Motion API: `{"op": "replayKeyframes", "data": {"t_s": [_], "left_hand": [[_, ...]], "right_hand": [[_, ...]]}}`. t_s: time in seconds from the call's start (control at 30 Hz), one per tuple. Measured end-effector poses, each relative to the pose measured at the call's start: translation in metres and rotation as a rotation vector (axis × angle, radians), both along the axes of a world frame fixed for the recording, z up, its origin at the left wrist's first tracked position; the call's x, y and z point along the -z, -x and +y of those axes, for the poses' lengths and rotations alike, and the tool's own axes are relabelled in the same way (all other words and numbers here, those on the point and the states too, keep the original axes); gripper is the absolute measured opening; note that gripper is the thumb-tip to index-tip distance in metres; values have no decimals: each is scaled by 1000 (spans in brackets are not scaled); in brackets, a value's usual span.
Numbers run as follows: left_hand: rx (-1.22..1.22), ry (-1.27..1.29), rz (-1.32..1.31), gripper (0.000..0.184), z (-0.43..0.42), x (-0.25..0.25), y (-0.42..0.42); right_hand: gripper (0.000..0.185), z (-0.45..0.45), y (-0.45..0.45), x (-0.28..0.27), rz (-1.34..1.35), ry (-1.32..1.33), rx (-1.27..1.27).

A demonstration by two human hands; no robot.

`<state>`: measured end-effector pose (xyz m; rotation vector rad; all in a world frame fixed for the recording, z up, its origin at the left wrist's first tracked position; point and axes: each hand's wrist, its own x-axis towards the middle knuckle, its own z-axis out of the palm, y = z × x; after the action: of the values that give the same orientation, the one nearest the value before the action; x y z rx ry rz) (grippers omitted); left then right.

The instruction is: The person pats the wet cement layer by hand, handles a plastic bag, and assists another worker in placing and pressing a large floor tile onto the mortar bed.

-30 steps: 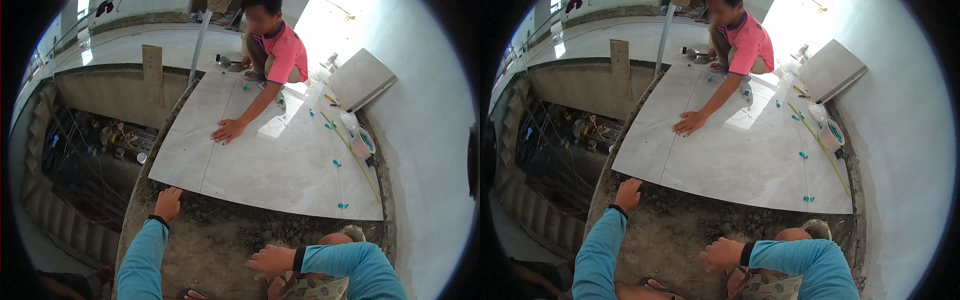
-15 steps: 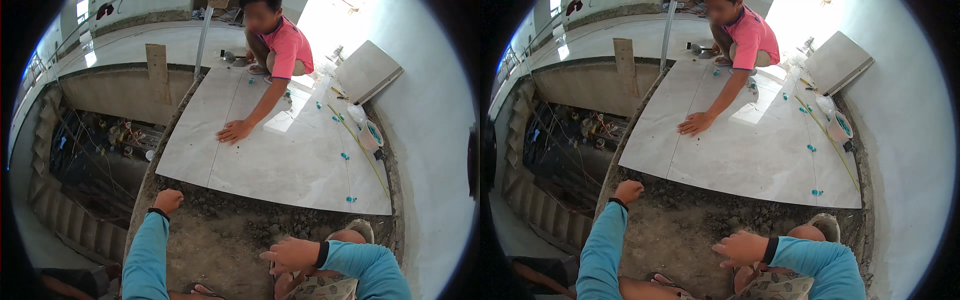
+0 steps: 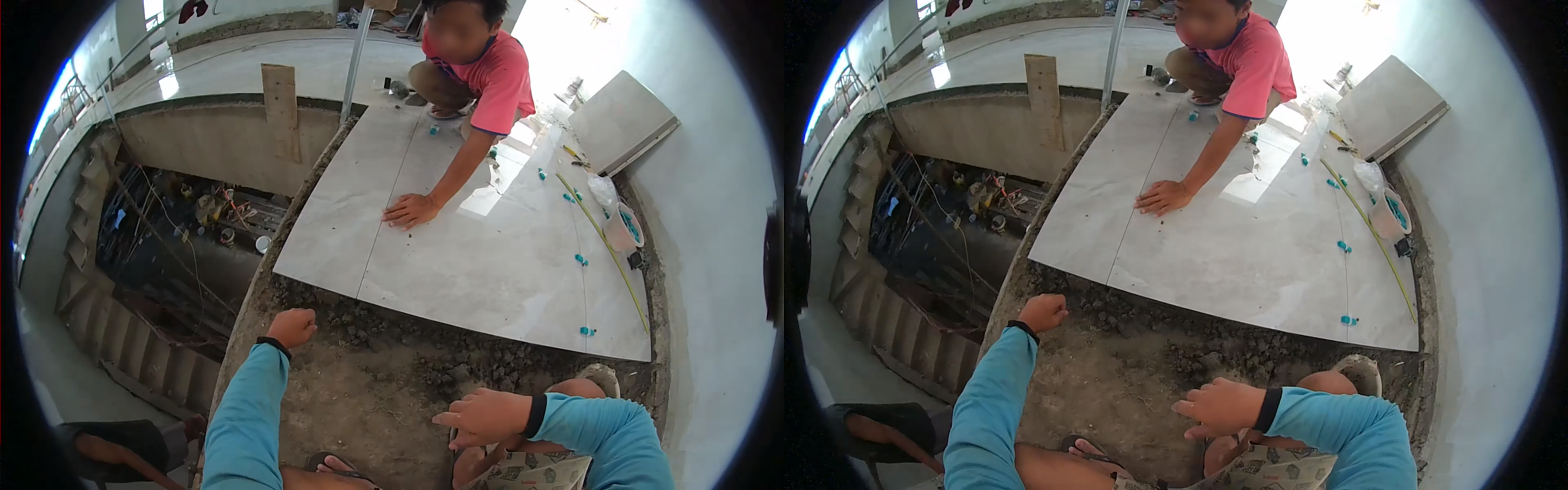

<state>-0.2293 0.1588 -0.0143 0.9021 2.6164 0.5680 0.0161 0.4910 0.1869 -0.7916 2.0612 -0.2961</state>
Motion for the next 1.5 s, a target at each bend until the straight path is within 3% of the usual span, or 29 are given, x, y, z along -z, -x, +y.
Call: {"op": "replayKeyframes", "data": {"t_s": [0.13, 0.33, 0.53, 0.73, 0.93, 1.17, 1.3, 1.5], "left_hand": [[83, -157, -63, 9, 2, 8, -2], [100, -177, -55, 16, -4, 26, 1], [67, 0, 30, 19, -14, 6, -1], [66, -58, 146, 20, -26, 14, 4], [67, 72, 59, 10, -20, 4, -5], [2, 202, -71, 10, -20, -1, -17], [85, 196, -50, 9, -25, -4, -19], [114, 23, 97, 25, -10, -3, -26]], "right_hand": [[61, 1, 5, -3, 24, 10, -3], [61, -2, 3, 1, 36, -16, -11], [61, -1, -3, 9, 115, 2, -29], [58, -5, -4, 2, 90, 2, 41], [56, -11, -9, 7, 121, -11, 33], [56, -12, -11, -3, 96, -11, -23], [54, -9, -10, -9, 79, -46, -14], [54, -9, -9, -4, 77, -51, -31]]}}
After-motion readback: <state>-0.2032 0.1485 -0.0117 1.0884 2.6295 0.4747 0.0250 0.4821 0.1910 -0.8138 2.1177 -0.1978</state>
